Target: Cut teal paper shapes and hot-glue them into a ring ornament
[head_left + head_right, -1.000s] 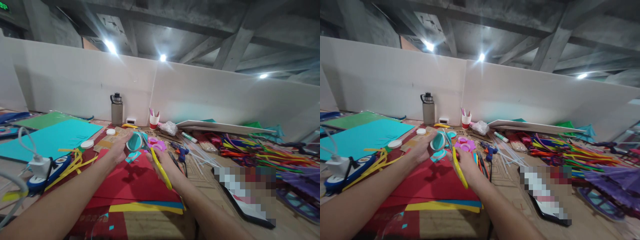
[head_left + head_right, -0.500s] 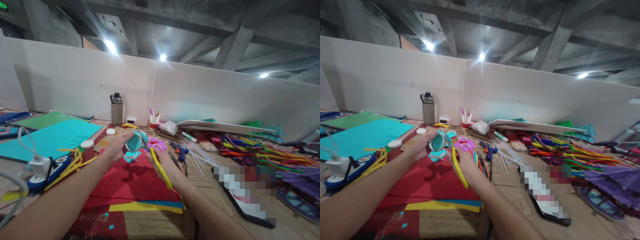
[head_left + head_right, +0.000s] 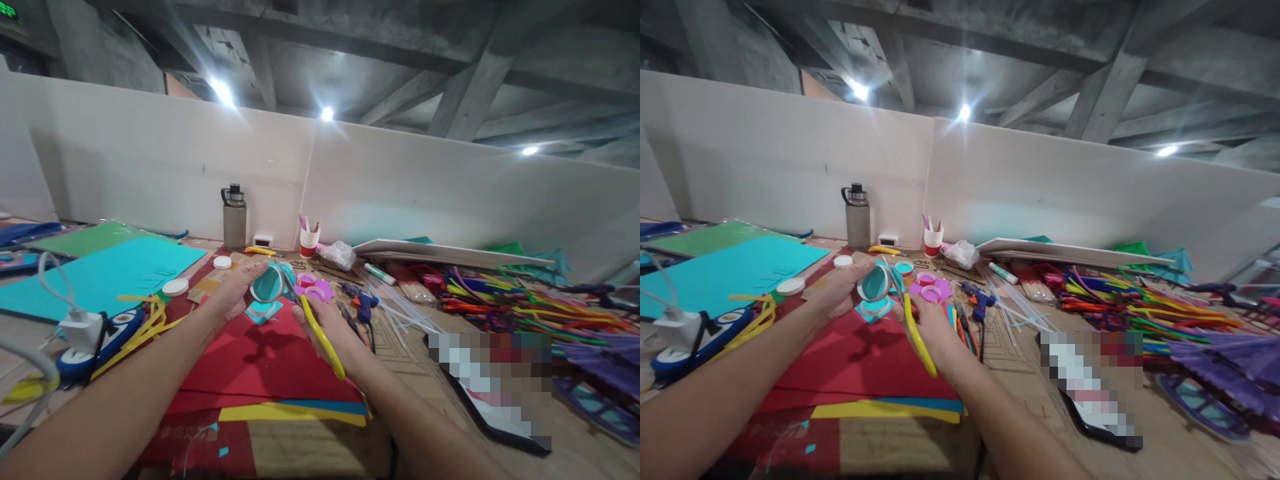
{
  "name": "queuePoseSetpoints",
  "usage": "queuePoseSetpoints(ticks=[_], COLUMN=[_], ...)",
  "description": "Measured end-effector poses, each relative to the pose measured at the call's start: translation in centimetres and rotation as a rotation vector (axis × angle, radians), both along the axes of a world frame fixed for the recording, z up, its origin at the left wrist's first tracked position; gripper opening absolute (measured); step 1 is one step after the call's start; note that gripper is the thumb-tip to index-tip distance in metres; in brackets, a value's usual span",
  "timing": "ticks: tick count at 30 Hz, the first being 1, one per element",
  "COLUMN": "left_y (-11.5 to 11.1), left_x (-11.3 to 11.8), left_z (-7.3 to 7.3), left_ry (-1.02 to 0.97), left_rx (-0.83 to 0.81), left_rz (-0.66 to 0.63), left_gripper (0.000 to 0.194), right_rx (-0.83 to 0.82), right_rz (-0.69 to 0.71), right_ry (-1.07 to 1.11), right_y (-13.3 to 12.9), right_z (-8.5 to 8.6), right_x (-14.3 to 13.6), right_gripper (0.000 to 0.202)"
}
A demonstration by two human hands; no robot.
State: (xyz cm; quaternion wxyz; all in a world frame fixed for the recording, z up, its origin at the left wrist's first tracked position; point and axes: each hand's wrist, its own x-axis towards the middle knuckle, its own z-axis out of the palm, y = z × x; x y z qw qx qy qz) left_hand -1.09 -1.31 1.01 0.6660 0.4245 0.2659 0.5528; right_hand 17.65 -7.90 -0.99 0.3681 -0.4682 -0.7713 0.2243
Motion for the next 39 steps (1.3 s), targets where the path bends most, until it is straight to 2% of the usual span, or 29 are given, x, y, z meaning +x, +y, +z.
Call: queuePoseSetpoints(ticks=[7,15,27,39], left_y=[-0.21,0.37,0.68,0.47], left_x=[-0.18,-0.44,-0.64,-0.96], left_z=[0.27,-0.32,-0.49,0.01], left_ry=[0.019,0.113,0.146,0.170], left_rx=[0.030,0.036,0.044,0.010], left_rz=[-0.036,-0.075,-0.112,-0.090], left_gripper=[0.015,0.017,0.022,0.021], right_rx=[-0.018,0.017,0.018,-0.011], right_rz=[0.011,0.001,0.011,0.047], right_ry=[0.006,-0.033,0.002,-0.005], right_y=[0.15,-0.02,-0.06,-0.18], right_z=[-0.33,-0.32,-0.14,0.46], right_x=[0.13,0.20,0.05,0.13], right_gripper=[0.035,0.031,0.031,0.032])
